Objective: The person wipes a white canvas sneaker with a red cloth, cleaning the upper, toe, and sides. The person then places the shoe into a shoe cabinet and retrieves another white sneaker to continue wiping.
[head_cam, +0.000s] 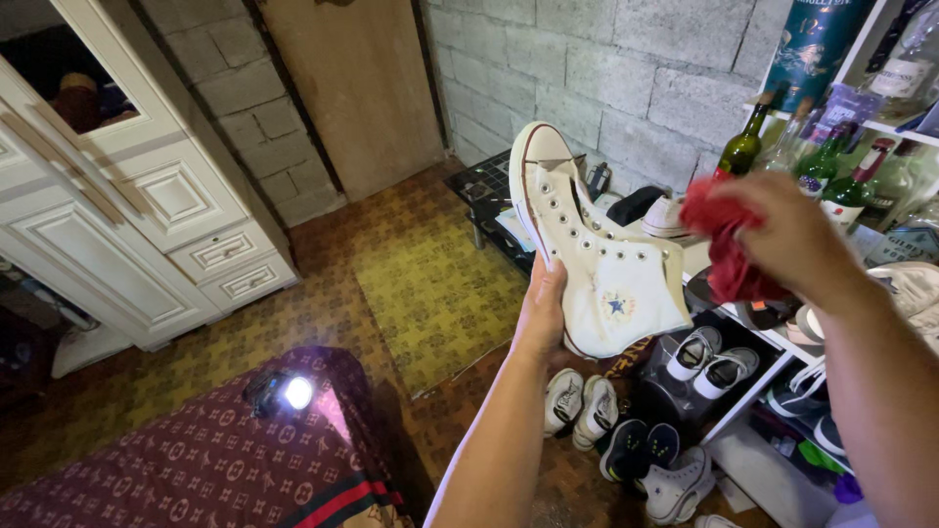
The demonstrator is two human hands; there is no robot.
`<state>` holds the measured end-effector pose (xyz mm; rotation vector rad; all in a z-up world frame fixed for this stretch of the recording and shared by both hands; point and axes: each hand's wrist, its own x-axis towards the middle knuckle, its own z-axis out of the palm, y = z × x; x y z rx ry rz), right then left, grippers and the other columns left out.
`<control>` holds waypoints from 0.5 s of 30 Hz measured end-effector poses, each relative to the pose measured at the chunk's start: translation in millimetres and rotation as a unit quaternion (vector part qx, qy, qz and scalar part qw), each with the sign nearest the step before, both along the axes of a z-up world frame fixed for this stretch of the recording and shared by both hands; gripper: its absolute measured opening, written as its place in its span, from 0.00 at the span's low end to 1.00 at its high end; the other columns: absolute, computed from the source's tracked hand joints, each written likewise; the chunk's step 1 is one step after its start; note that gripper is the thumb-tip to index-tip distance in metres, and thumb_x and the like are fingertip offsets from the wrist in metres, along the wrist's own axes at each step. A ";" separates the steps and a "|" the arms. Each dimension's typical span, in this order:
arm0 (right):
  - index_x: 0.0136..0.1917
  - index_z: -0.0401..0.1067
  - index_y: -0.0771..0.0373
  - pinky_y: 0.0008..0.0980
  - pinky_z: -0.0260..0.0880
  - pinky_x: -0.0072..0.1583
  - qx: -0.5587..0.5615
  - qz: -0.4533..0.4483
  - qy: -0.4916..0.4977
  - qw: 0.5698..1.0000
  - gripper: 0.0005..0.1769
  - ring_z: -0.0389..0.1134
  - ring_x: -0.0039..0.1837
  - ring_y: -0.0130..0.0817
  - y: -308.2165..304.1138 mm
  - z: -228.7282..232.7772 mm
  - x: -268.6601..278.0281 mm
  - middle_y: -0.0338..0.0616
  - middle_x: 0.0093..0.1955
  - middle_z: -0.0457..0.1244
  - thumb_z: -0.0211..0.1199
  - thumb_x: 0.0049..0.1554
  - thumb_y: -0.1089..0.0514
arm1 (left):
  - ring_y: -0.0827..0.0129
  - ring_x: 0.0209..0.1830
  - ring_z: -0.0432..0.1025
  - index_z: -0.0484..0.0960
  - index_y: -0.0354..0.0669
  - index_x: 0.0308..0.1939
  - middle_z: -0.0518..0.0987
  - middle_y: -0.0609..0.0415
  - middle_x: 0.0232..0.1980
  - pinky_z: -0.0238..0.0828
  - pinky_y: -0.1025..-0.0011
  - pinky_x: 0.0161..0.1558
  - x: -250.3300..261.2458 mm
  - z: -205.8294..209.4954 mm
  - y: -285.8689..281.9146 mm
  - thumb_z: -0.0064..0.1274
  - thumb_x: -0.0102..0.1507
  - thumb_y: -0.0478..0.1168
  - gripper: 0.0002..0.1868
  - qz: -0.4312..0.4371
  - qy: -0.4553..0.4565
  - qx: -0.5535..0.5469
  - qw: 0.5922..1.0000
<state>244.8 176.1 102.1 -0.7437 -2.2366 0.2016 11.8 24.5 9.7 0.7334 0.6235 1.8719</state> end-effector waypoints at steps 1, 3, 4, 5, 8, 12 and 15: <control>0.66 0.74 0.59 0.40 0.64 0.71 0.021 0.003 0.068 0.997 0.34 0.65 0.68 0.47 -3.0 6.0 5.5 0.53 0.65 0.64 0.62 0.47 0.75 | 0.58 0.64 0.71 0.56 0.53 0.79 0.71 0.48 0.70 0.71 0.58 0.62 -0.9 -3.0 3.6 0.43 0.69 0.55 0.35 -0.024 -0.036 -0.007 0.999; 0.68 0.71 0.56 0.36 0.66 0.71 -0.067 0.055 0.169 0.982 0.29 0.66 0.67 0.42 -12.5 14.4 4.6 0.49 0.65 0.65 0.64 0.54 0.70 | 0.55 0.62 0.73 0.60 0.47 0.77 0.73 0.46 0.69 0.72 0.55 0.61 -1.3 -12.1 12.7 0.43 0.70 0.59 0.35 -0.094 -0.111 -0.014 0.989; 0.69 0.69 0.55 0.34 0.67 0.70 -0.110 0.078 0.221 0.966 0.27 0.67 0.67 0.39 -19.5 16.6 0.5 0.47 0.66 0.65 0.65 0.57 0.68 | 0.53 0.62 0.73 0.63 0.42 0.77 0.74 0.44 0.68 0.73 0.54 0.61 -0.3 -17.0 16.9 0.42 0.72 0.61 0.37 -0.140 -0.149 -0.014 0.979; 0.69 0.69 0.54 0.33 0.67 0.71 -0.150 0.151 0.216 0.953 0.30 0.67 0.68 0.37 -26.8 17.7 -5.5 0.46 0.67 0.64 0.60 0.53 0.68 | 0.52 0.62 0.74 0.65 0.37 0.76 0.75 0.42 0.68 0.73 0.53 0.62 1.4 -21.7 20.0 0.42 0.73 0.63 0.38 -0.185 -0.187 -0.013 0.965; 0.59 0.75 0.57 0.35 0.63 0.71 -0.037 0.294 0.107 0.949 0.36 0.65 0.69 0.41 -41.9 20.3 -25.1 0.47 0.66 0.64 0.49 0.38 0.74 | 0.53 0.62 0.75 0.68 0.39 0.73 0.77 0.44 0.66 0.73 0.53 0.62 8.8 -30.9 25.9 0.38 0.72 0.64 0.37 -0.213 -0.153 -0.035 0.964; 0.57 0.78 0.57 0.43 0.64 0.66 0.062 0.205 0.016 0.977 0.25 0.65 0.66 0.47 -38.5 14.9 -35.7 0.49 0.64 0.65 0.71 0.44 0.65 | 0.52 0.61 0.75 0.67 0.39 0.74 0.77 0.43 0.66 0.72 0.52 0.63 18.8 -38.7 24.3 0.37 0.73 0.62 0.36 -0.256 -0.115 -0.044 0.959; 0.55 0.79 0.55 0.45 0.66 0.66 0.140 0.137 0.002 0.981 0.24 0.66 0.64 0.48 -11.0 3.7 -32.7 0.49 0.62 0.66 0.68 0.45 0.68 | 0.53 0.61 0.75 0.67 0.39 0.74 0.77 0.42 0.66 0.71 0.52 0.64 20.4 -46.1 18.2 0.37 0.73 0.61 0.35 -0.301 -0.121 -0.059 0.944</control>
